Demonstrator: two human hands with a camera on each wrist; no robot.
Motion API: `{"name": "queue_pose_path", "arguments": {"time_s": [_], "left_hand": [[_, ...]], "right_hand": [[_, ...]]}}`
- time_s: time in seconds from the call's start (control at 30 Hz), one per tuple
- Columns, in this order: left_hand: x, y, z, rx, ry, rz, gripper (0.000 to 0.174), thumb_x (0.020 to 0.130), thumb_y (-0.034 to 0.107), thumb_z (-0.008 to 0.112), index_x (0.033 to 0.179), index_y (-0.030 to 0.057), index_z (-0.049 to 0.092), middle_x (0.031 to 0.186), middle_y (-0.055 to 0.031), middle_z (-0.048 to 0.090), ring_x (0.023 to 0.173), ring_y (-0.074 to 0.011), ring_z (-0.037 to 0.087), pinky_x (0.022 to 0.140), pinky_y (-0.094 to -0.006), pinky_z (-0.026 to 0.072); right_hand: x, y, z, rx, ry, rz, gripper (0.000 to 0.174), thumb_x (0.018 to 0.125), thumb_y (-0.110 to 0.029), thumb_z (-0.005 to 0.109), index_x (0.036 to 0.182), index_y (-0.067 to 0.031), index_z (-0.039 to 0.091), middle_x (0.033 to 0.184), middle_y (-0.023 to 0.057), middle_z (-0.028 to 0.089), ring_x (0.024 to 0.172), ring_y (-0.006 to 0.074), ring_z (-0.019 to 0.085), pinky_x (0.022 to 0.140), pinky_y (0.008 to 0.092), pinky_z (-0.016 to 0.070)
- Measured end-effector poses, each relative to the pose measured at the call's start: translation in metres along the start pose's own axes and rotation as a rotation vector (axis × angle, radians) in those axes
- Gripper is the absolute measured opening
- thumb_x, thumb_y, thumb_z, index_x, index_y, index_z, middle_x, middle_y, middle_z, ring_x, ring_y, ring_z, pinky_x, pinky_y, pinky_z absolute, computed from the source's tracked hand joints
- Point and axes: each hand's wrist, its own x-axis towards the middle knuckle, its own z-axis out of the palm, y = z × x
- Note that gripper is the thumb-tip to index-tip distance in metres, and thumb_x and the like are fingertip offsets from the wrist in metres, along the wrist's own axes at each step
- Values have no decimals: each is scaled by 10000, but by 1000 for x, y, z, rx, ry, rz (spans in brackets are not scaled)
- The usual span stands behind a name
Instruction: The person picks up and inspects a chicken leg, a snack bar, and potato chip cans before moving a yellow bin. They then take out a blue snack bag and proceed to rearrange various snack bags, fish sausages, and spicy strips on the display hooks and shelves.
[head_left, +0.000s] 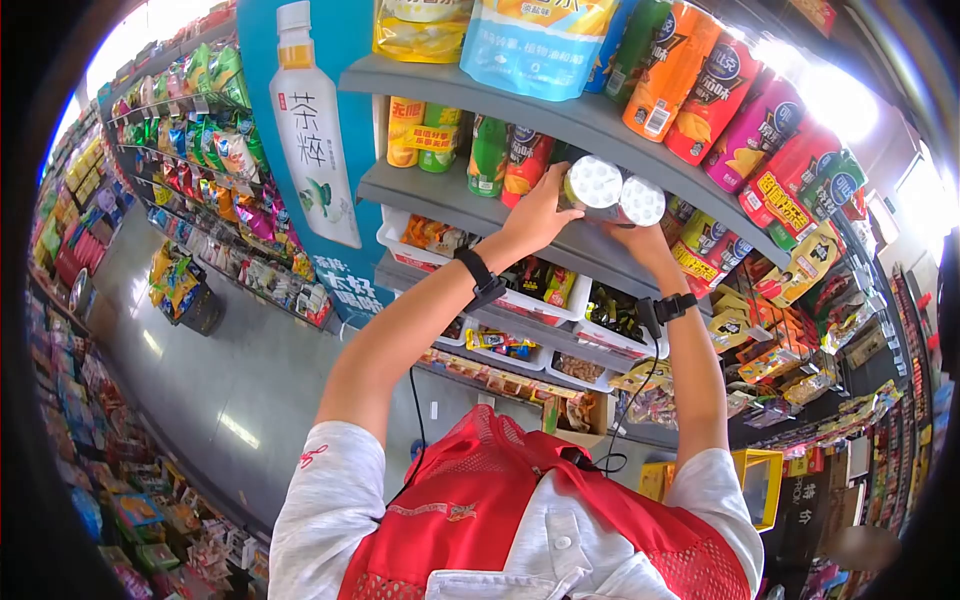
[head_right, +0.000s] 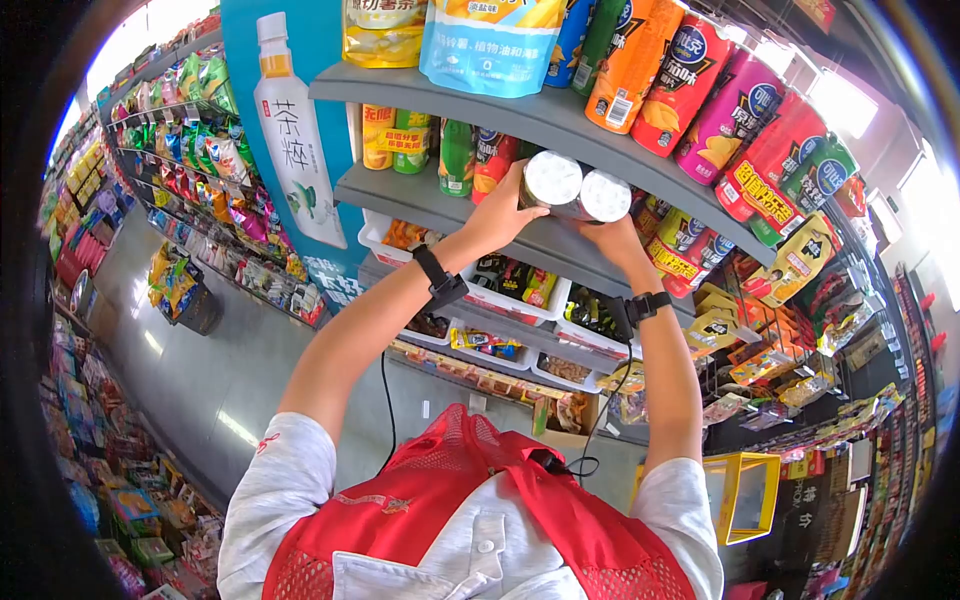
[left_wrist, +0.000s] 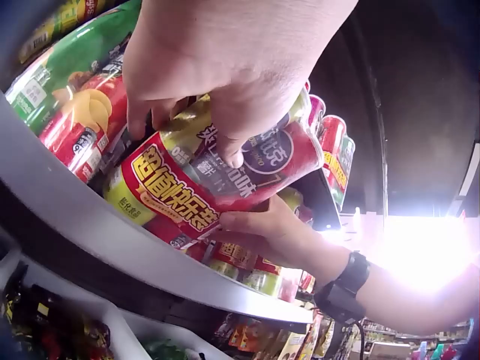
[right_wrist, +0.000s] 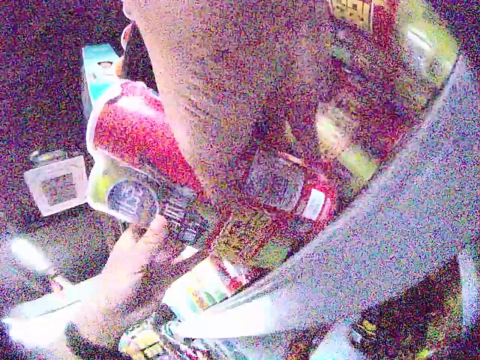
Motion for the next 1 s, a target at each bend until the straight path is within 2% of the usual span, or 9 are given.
{"name": "queue_pose_path", "arguments": {"time_s": [0.17, 0.3, 0.37, 0.43, 0.6, 0.8, 0.9, 0.97, 1.0], "left_hand": [[7, -12, 6, -58, -2, -21, 677, 794, 110, 746, 1341, -11, 365, 1272, -249, 526, 1217, -404, 517, 986, -412, 440], [12, -3, 5, -175, -21, -26, 687, 777, 8, 728, 1351, -33, 352, 1269, -205, 537, 1227, -280, 531, 1006, -360, 433], [12, 4, 5, -235, -46, -47, 678, 786, -21, 715, 1356, -31, 346, 1259, -187, 535, 1220, -243, 523, 1011, -345, 425], [12, 4, 5, -242, -64, -47, 664, 795, -2, 716, 1353, -29, 359, 1267, -182, 540, 1218, -247, 526, 1020, -344, 414], [14, 5, 4, -251, -90, -46, 645, 829, 70, 711, 1375, -27, 381, 1293, -178, 552, 1222, -256, 531, 1032, -345, 399], [22, -4, 8, -290, -132, -98, 658, 898, 174, 685, 1415, -34, 336, 1281, -192, 562, 1181, -247, 559, 1010, -344, 415], [28, -11, 12, -285, -102, -125, 660, 917, 195, 671, 1424, -31, 313, 1269, -197, 565, 1163, -238, 569, 998, -339, 423], [30, -25, 17, -205, -64, -152, 611, 931, 153, 643, 1411, -37, 316, 1253, -192, 572, 1158, -240, 573, 995, -341, 432], [30, -35, 21, -189, -57, -163, 598, 931, 133, 636, 1408, -38, 319, 1251, -191, 573, 1156, -243, 573, 995, -342, 436]], "right_hand": [[6, 3, 3, 53, 65, -68, 567, 710, -39, 806, 1225, -5, 572, 1180, 81, 647, 1085, 176, 588, 965, 317, 460], [11, 20, 4, 232, 63, -43, 605, 686, -64, 842, 1224, -1, 574, 1163, 66, 653, 1050, 151, 589, 947, 314, 470], [5, -1, 3, 216, 114, -31, 575, 681, -61, 846, 1195, -2, 595, 1127, 58, 670, 972, 139, 613, 918, 311, 484], [0, -8, 0, 97, 98, -63, 578, 685, -57, 842, 1204, -11, 591, 1119, 64, 671, 965, 150, 621, 906, 321, 490], [-11, -9, -14, 253, -2, 106, 666, 747, -199, 845, 1281, 24, 516, 1224, 107, 619, 1116, 168, 558, 983, 321, 438], [-14, -12, -14, 357, 51, 11, 672, 784, -250, 823, 1302, 30, 498, 1233, 93, 616, 1123, 153, 549, 994, 315, 436], [-9, -2, -8, 335, 94, 6, 658, 817, -259, 792, 1314, 43, 485, 1225, 117, 621, 1123, 162, 555, 994, 311, 434], [-4, 5, -3, 391, 102, 39, 646, 828, -247, 779, 1318, 49, 480, 1236, 139, 615, 1130, 170, 555, 996, 309, 431], [-2, 8, 0, 297, 129, 24, 664, 822, -262, 775, 1321, 56, 472, 1257, 169, 601, 1142, 196, 563, 992, 320, 435]]}}
